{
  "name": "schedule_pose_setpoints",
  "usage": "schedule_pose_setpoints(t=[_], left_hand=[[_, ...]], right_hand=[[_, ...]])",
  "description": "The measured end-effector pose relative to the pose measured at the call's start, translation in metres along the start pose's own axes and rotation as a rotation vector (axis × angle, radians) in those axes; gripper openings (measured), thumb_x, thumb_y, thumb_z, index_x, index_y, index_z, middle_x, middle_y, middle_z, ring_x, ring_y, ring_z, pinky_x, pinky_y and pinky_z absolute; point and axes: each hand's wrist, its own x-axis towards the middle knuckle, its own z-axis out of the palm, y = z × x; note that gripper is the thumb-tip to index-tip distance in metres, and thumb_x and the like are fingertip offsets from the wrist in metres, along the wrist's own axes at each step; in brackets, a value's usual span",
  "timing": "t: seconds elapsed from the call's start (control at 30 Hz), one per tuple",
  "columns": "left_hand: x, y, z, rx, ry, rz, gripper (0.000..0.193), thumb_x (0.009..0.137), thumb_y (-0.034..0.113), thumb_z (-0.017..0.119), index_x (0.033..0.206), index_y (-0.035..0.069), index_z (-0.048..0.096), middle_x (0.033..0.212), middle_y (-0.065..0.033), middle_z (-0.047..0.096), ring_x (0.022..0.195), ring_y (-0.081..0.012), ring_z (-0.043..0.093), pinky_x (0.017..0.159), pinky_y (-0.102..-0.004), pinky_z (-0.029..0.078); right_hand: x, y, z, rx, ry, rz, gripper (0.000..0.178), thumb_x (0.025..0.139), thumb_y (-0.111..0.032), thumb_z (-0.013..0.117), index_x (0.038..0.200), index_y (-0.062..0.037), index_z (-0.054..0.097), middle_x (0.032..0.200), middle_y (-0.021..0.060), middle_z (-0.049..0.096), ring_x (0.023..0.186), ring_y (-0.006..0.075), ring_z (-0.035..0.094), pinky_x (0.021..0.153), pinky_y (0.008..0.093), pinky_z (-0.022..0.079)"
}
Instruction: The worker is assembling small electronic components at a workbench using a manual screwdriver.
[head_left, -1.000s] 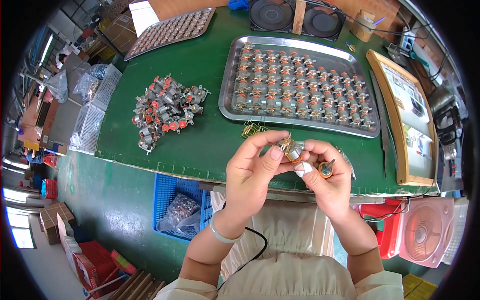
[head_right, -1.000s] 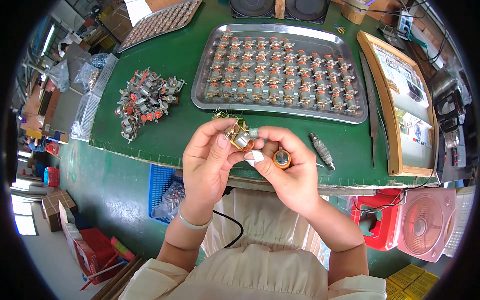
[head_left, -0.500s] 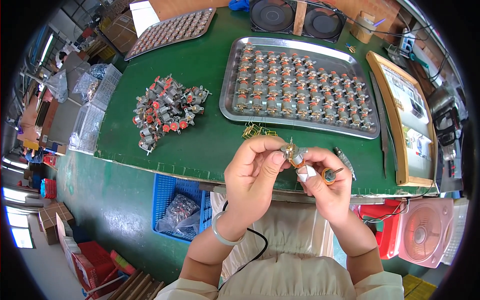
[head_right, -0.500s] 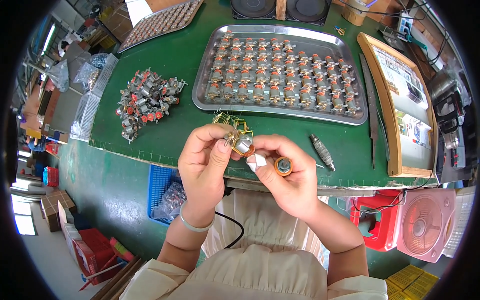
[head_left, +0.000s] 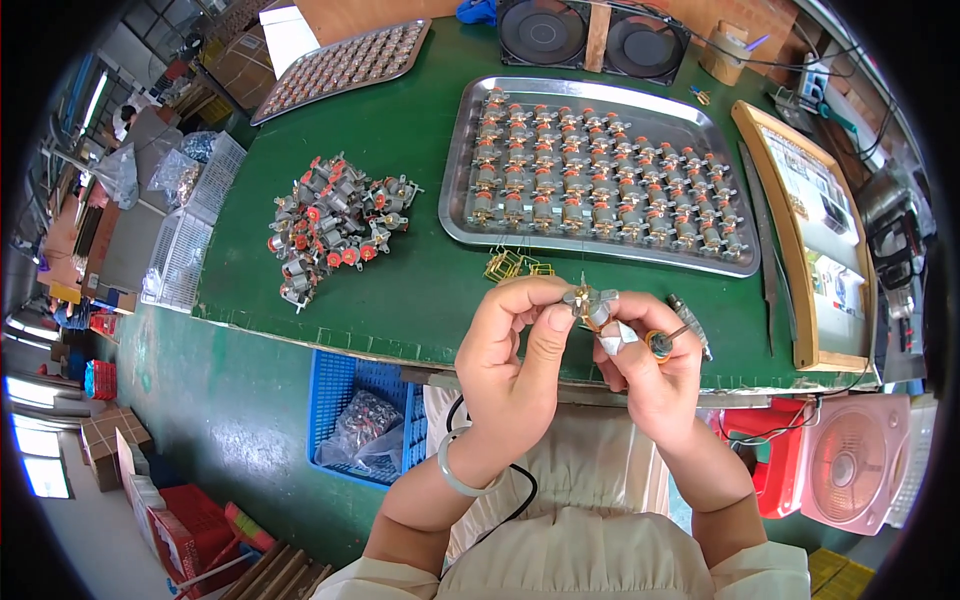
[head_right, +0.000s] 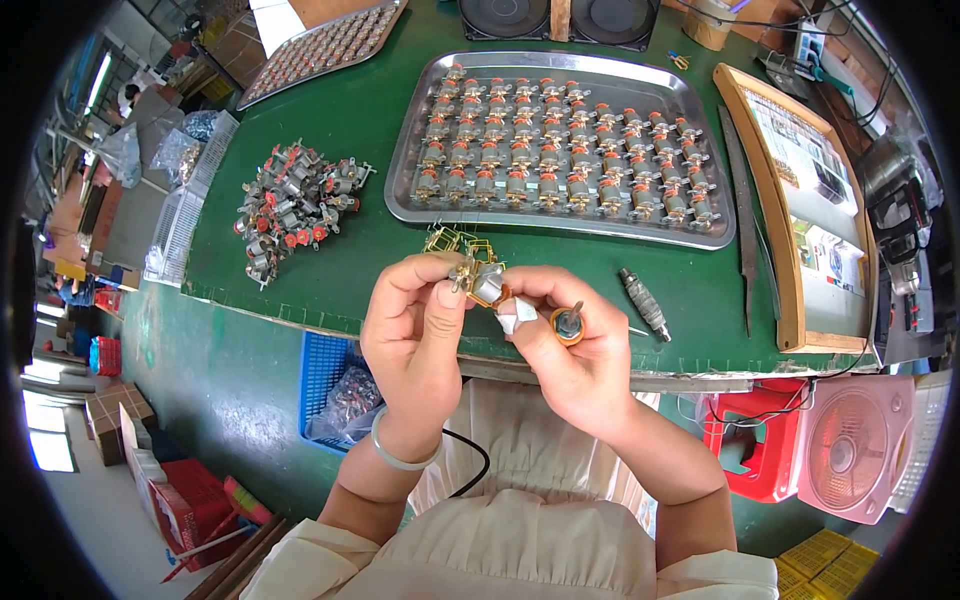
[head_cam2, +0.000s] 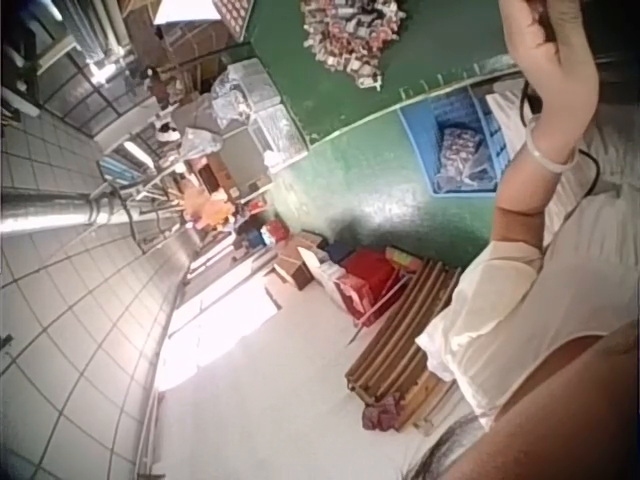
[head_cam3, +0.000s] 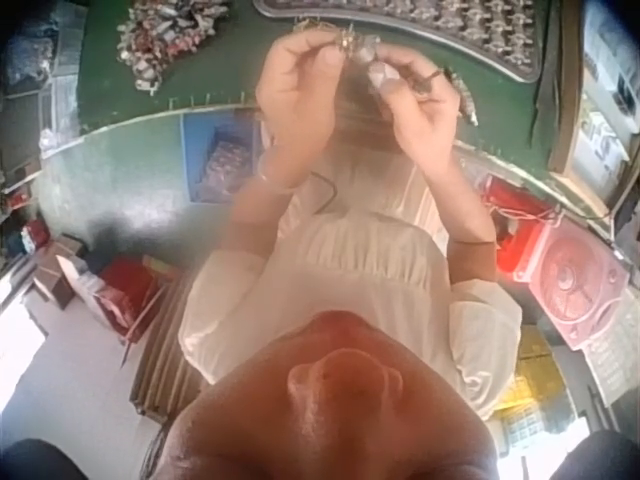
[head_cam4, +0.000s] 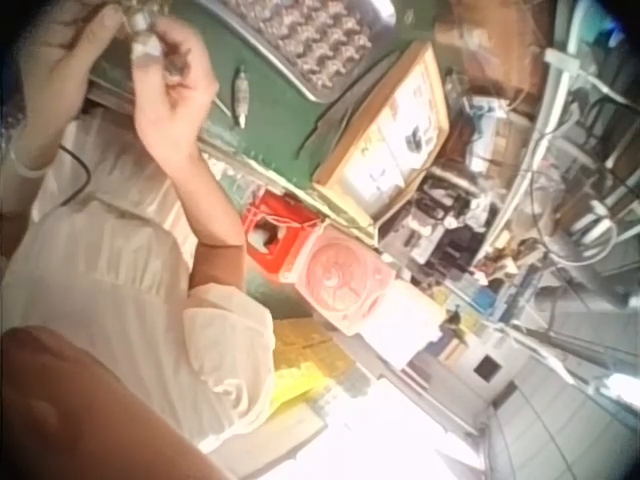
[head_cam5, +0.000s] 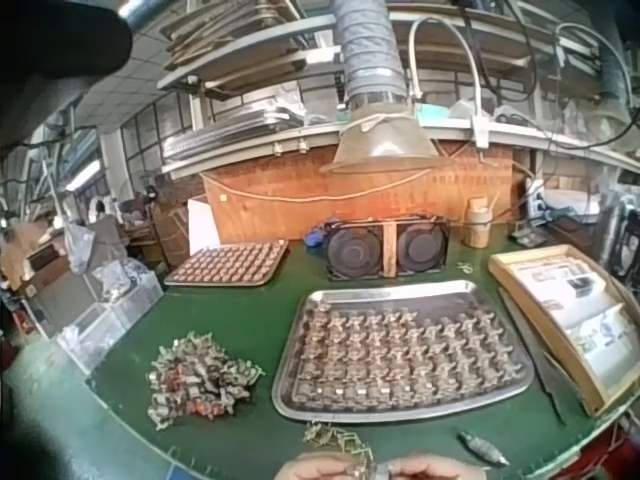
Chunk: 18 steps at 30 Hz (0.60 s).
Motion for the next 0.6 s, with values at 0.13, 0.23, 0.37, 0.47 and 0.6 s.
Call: schedule_pose_setpoints(t=[0.13, 0.23, 0.37, 0.47, 0.6], left_hand=[[0.000, -0.002, 0.000, -0.018, 0.018, -0.037, 0.013, 0.086, 0.005, 0.053, 0.096, -0.003, 0.051, 0.092, -0.0066, 0.055, 0.082, -0.0100, 0.051, 0.075, -0.0235, 0.042], [-0.002, -0.003, 0.002, -0.028, 0.019, -0.043, 0.013, 0.086, 0.005, 0.053, 0.096, -0.003, 0.051, 0.092, -0.0065, 0.055, 0.082, -0.0099, 0.051, 0.076, -0.0236, 0.042], [-0.001, -0.001, 0.003, -0.036, 0.005, -0.032, 0.013, 0.086, 0.004, 0.052, 0.097, -0.003, 0.050, 0.092, -0.0064, 0.055, 0.082, -0.0100, 0.051, 0.076, -0.0235, 0.041], [0.000, -0.002, 0.001, -0.065, -0.024, -0.026, 0.013, 0.086, 0.003, 0.052, 0.097, -0.003, 0.050, 0.092, -0.0065, 0.054, 0.082, -0.0101, 0.050, 0.076, -0.0230, 0.041], [0.001, -0.001, 0.000, -0.105, -0.037, -0.054, 0.012, 0.086, 0.003, 0.051, 0.097, -0.003, 0.050, 0.093, -0.0075, 0.055, 0.082, -0.0098, 0.052, 0.075, -0.0225, 0.042]], right_hand=[[-0.002, -0.001, -0.003, -0.107, 0.006, -0.051, 0.019, 0.080, 0.001, 0.055, 0.098, 0.0044, 0.051, 0.085, 0.0029, 0.055, 0.073, 0.0060, 0.049, 0.066, 0.0197, 0.041], [0.001, 0.010, -0.006, -0.361, 0.043, -0.244, 0.021, 0.079, 0.000, 0.058, 0.099, 0.0039, 0.051, 0.081, 0.0018, 0.054, 0.066, 0.0048, 0.048, 0.058, 0.0189, 0.040], [0.003, 0.014, -0.003, -0.245, 0.054, -0.314, 0.022, 0.081, -0.005, 0.060, 0.100, 0.0025, 0.052, 0.075, 0.0006, 0.052, 0.054, 0.0029, 0.043, 0.045, 0.0189, 0.036], [0.002, 0.001, -0.015, 0.210, -0.099, 0.148, 0.020, 0.084, -0.008, 0.058, 0.101, 0.0015, 0.052, 0.076, 0.0011, 0.053, 0.058, 0.0038, 0.045, 0.044, 0.0178, 0.034], [0.001, -0.006, -0.015, 0.175, -0.058, 0.244, 0.024, 0.082, -0.011, 0.060, 0.103, 0.0006, 0.053, 0.077, 0.0019, 0.053, 0.064, 0.0056, 0.048, 0.044, 0.0190, 0.036]])
